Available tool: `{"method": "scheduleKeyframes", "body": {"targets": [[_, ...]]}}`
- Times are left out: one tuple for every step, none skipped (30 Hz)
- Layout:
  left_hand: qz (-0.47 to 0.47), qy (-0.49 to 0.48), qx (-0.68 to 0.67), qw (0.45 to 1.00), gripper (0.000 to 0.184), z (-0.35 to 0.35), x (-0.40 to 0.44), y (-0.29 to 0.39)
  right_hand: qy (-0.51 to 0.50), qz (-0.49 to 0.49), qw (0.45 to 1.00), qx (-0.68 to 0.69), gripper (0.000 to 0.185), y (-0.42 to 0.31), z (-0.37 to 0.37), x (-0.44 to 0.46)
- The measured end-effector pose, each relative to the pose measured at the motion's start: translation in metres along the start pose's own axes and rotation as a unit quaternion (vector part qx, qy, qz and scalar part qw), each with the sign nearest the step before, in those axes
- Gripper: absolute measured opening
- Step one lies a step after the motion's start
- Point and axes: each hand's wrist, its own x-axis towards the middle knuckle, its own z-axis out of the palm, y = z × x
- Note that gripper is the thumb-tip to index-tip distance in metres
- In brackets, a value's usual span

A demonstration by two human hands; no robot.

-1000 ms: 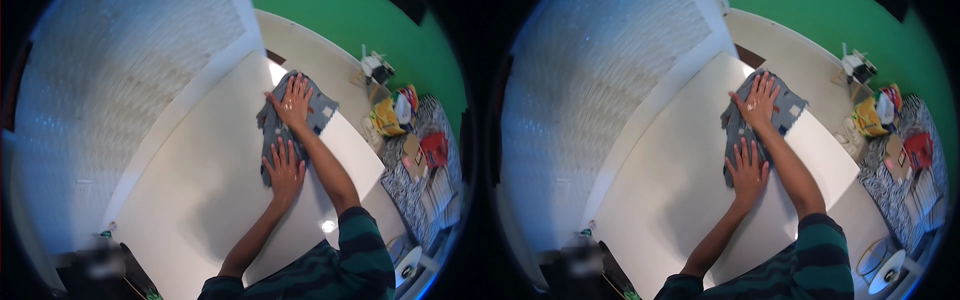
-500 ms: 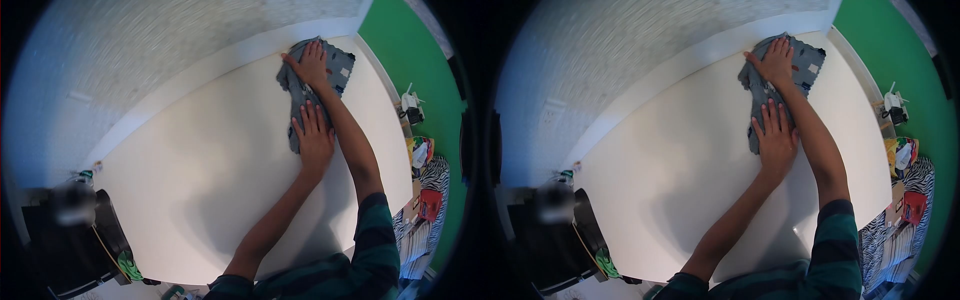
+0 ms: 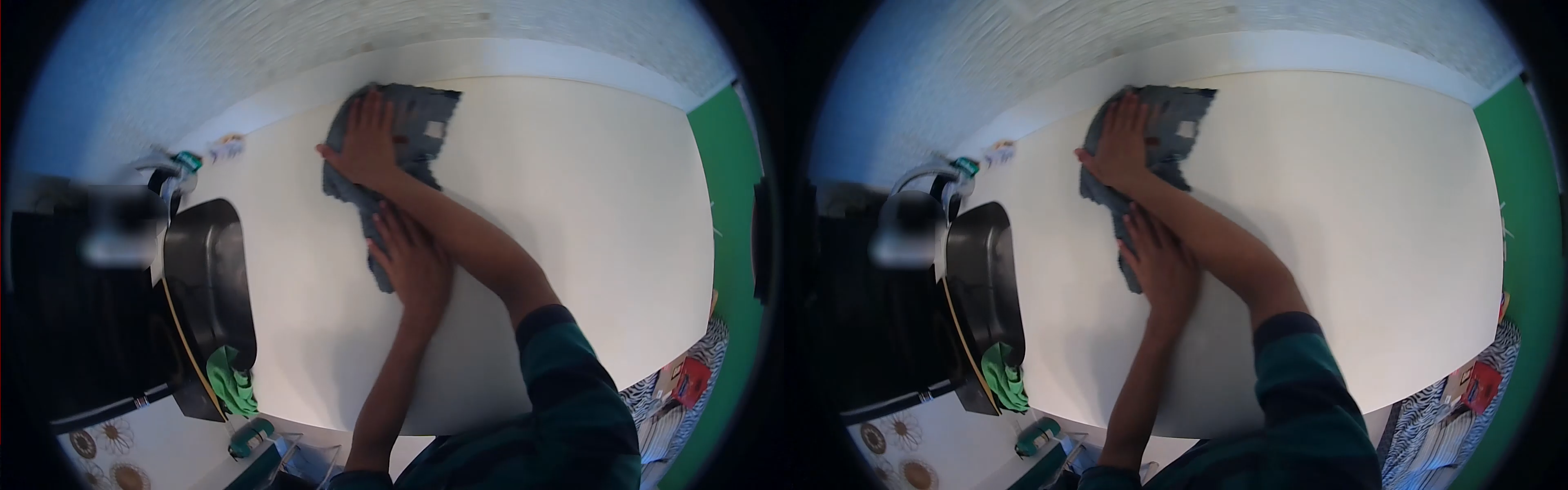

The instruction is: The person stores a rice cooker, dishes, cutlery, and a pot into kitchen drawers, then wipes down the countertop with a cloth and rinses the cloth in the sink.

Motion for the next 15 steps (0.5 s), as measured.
{"method": "scheduleKeyframes", "body": {"targets": [[-0.019, 0.004, 0.022, 1.000, 0.066, -0.004, 0.002, -0.026, -0.018, -0.013, 1.000, 0.013, 0.091, -0.031, 0.013, 0.003], [-0.036, 0.008, 0.044, 0.998, 0.066, -0.007, 0.007, -0.050, -0.034, -0.024, 0.999, 0.025, 0.090, -0.058, 0.025, 0.009], [-0.052, 0.011, 0.066, 0.996, 0.067, -0.011, 0.009, -0.075, -0.050, -0.035, 0.997, 0.036, 0.090, -0.085, 0.036, 0.013], [-0.056, 0.018, 0.079, 0.995, 0.067, -0.014, 0.011, -0.098, -0.067, -0.042, 0.996, 0.042, 0.089, -0.109, 0.047, 0.017], [-0.059, 0.028, 0.090, 0.994, 0.066, -0.017, 0.012, -0.118, -0.083, -0.051, 0.994, 0.046, 0.088, -0.129, 0.056, 0.021], [-0.062, 0.036, 0.102, 0.992, 0.066, -0.021, 0.013, -0.136, -0.099, -0.058, 0.992, 0.050, 0.088, -0.148, 0.062, 0.025], [-0.070, 0.036, 0.113, 0.991, 0.064, -0.025, 0.013, -0.151, -0.112, -0.046, 0.992, 0.033, 0.086, -0.163, 0.066, 0.026], [-0.077, 0.036, 0.122, 0.989, 0.063, -0.030, 0.013, -0.163, -0.100, -0.039, 0.994, 0.022, 0.086, -0.174, 0.068, 0.027], [-0.084, 0.034, 0.131, 0.987, 0.061, -0.034, 0.010, -0.172, -0.088, -0.031, 0.996, 0.010, 0.086, -0.180, 0.072, 0.026], [-0.080, 0.037, 0.121, 0.989, 0.061, -0.035, 0.006, -0.178, -0.077, -0.025, 0.997, -0.004, 0.085, -0.183, 0.074, 0.023], [-0.077, 0.040, 0.110, 0.990, 0.060, -0.035, 0.002, -0.182, -0.073, -0.060, 0.995, 0.025, 0.085, -0.184, 0.075, 0.016], [-0.071, 0.044, 0.099, 0.992, 0.060, -0.034, -0.001, -0.184, -0.068, -0.093, 0.992, 0.052, 0.084, -0.181, 0.076, 0.010], [-0.076, 0.046, 0.111, 0.990, 0.064, -0.031, -0.006, -0.186, -0.061, -0.123, 0.988, 0.074, 0.084, -0.171, 0.073, 0.006], [-0.074, 0.050, 0.117, 0.989, 0.068, -0.023, -0.015, -0.183, -0.064, -0.140, 0.983, 0.097, 0.083, -0.166, 0.069, -0.003], [-0.068, 0.055, 0.120, 0.989, 0.072, -0.016, -0.023, -0.171, -0.066, -0.156, 0.979, 0.115, 0.082, -0.163, 0.066, -0.015]]}}
